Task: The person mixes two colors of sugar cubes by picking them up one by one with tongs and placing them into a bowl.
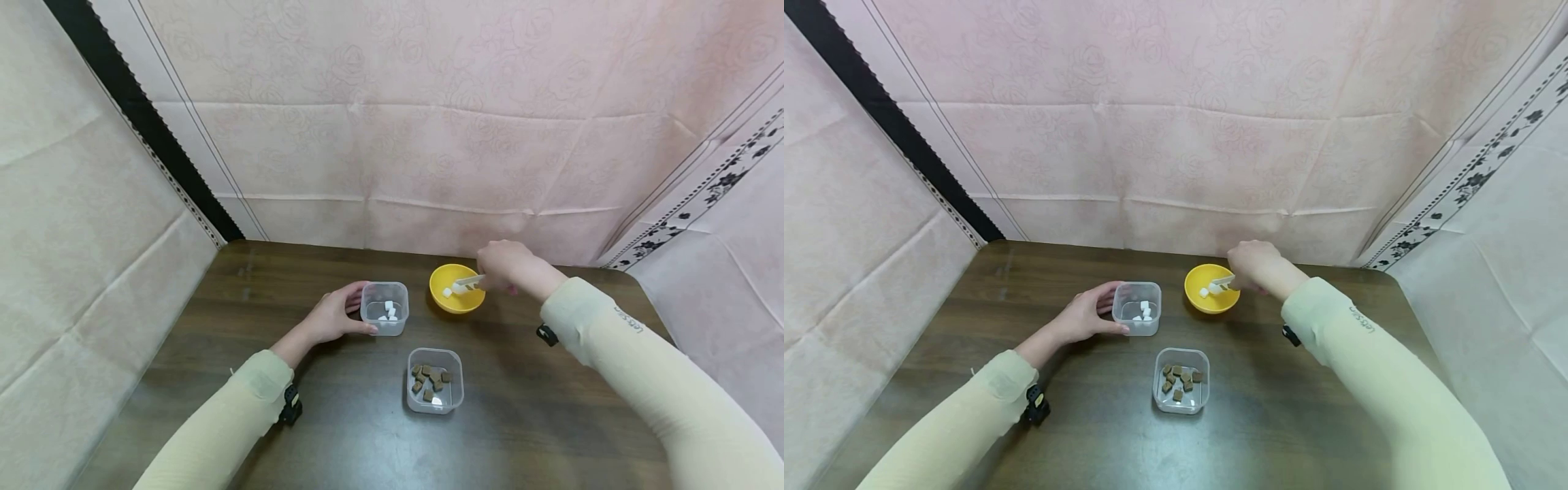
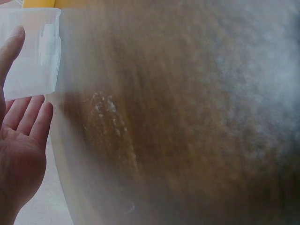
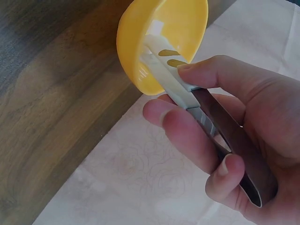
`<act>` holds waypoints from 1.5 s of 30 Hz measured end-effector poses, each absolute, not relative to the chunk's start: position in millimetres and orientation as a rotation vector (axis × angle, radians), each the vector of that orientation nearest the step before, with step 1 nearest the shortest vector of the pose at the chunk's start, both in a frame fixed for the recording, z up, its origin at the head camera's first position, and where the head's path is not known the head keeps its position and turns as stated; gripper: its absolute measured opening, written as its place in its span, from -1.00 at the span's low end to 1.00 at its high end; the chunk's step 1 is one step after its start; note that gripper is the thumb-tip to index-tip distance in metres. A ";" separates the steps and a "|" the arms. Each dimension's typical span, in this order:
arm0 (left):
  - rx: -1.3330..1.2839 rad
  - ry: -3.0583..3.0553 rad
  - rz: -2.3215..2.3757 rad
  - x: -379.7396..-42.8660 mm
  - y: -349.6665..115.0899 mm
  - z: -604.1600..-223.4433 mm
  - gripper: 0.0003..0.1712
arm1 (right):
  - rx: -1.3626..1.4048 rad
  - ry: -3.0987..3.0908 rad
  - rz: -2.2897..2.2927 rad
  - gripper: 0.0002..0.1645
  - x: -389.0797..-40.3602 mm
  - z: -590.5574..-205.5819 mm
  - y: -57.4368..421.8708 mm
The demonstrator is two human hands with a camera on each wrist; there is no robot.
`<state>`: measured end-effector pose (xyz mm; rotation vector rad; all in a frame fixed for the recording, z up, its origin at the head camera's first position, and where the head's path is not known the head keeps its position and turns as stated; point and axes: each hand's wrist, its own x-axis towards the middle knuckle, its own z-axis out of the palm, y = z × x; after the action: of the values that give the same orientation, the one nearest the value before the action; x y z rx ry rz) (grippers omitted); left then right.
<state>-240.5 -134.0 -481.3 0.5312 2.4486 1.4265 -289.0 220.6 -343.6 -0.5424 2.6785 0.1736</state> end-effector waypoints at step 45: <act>0.545 2.462 1.425 -239.7 -134.8 -483.6 0.08 | -0.851 2.734 0.129 -0.80 -255.4 -282.2 166.8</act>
<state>-239.7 -134.8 -483.6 0.5448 2.4616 1.4246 -255.4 166.8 -282.2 -0.8508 2.7338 0.1295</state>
